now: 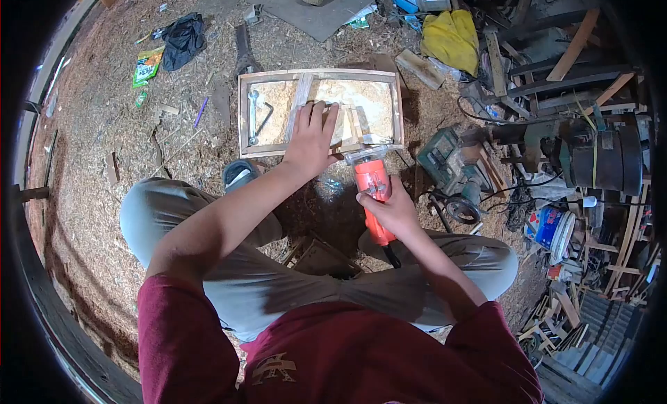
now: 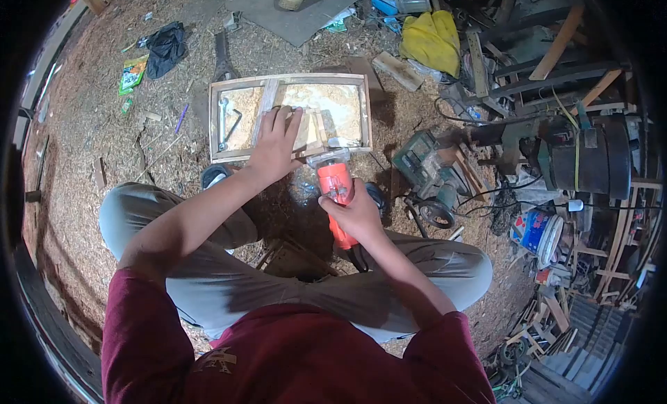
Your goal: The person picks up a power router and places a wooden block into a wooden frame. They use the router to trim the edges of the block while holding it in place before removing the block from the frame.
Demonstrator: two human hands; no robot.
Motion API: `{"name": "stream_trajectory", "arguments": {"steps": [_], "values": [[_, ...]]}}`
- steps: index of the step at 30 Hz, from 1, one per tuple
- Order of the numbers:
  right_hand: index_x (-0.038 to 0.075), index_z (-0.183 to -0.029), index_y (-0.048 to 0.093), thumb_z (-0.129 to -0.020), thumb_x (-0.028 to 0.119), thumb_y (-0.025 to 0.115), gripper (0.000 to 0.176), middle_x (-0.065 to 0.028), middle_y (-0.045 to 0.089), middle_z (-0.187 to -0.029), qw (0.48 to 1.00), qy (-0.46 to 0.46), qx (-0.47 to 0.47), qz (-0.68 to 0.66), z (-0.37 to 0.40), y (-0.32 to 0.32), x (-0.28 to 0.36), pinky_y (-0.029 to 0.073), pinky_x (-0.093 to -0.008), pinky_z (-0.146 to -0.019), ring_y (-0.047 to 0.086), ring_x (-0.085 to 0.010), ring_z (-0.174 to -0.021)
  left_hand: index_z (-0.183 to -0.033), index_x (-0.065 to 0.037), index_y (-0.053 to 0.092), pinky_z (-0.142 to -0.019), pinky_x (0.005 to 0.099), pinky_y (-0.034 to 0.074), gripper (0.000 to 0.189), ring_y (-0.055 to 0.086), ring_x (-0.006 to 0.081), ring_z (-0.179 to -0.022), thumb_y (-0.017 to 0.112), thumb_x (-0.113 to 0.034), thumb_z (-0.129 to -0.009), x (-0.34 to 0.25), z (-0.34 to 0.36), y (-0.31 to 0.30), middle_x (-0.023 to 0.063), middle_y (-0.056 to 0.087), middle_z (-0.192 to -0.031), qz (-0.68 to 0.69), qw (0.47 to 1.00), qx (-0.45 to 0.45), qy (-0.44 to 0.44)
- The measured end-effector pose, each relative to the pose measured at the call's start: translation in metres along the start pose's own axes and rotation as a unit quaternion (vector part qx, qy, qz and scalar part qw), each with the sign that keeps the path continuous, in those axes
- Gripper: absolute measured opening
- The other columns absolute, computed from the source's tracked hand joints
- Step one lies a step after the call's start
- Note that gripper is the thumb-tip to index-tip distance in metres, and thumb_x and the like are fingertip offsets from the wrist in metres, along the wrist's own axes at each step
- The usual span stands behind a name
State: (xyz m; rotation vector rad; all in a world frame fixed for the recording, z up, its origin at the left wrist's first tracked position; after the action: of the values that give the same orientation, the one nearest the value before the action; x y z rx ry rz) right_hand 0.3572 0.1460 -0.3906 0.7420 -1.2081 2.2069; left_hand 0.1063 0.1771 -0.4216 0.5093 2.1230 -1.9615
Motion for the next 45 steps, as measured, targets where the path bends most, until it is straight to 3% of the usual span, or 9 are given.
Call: {"name": "stream_trajectory", "arguments": {"steps": [5,19,45], "values": [[0.003,-0.114,0.060,-0.084,0.047,0.090,0.061,-0.0130,0.074,-0.100,1.000,-0.011,-0.013,-0.020,0.007,-0.002,0.002,0.057,-0.0399,-0.088,0.074,-0.0273,-0.094,-0.166,-0.001,0.027,-0.126,0.0570,0.032,0.124,0.035,0.0475,-0.147,0.099,-0.026,-0.069,0.001,0.001,0.003,0.0252,0.035,-0.156,0.014,0.999,-0.038,0.012],[0.004,-0.112,0.059,-0.083,0.051,0.089,0.062,-0.0142,0.073,-0.098,0.999,-0.023,-0.015,-0.029,0.002,0.003,-0.007,0.057,-0.0420,-0.086,0.075,-0.0313,-0.092,-0.167,-0.001,0.026,-0.127,0.0582,0.031,0.125,0.033,0.0482,-0.148,0.100,-0.025,-0.068,0.001,0.001,0.003,0.0258,0.034,-0.157,0.023,0.999,-0.029,0.009],[0.003,-0.113,0.059,-0.084,0.049,0.089,0.062,-0.0142,0.073,-0.098,1.000,-0.009,-0.002,-0.007,0.004,0.002,-0.001,0.057,-0.0407,-0.087,0.075,-0.0297,-0.092,-0.167,-0.001,0.025,-0.129,0.0617,0.028,0.125,0.033,0.0478,-0.150,0.099,-0.028,-0.069,0.000,0.001,0.004,0.0247,0.035,-0.157,-0.003,1.000,-0.018,0.001]]}}
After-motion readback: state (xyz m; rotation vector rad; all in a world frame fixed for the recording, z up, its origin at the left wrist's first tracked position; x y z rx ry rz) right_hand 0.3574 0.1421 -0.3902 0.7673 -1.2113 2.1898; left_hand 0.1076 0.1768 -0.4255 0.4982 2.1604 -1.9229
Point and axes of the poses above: each hand's wrist, its own z-axis away from the middle knuckle, its own y-axis out of the palm, x = y × z, the point moved 2 cm from there along -z, towards the middle knuckle
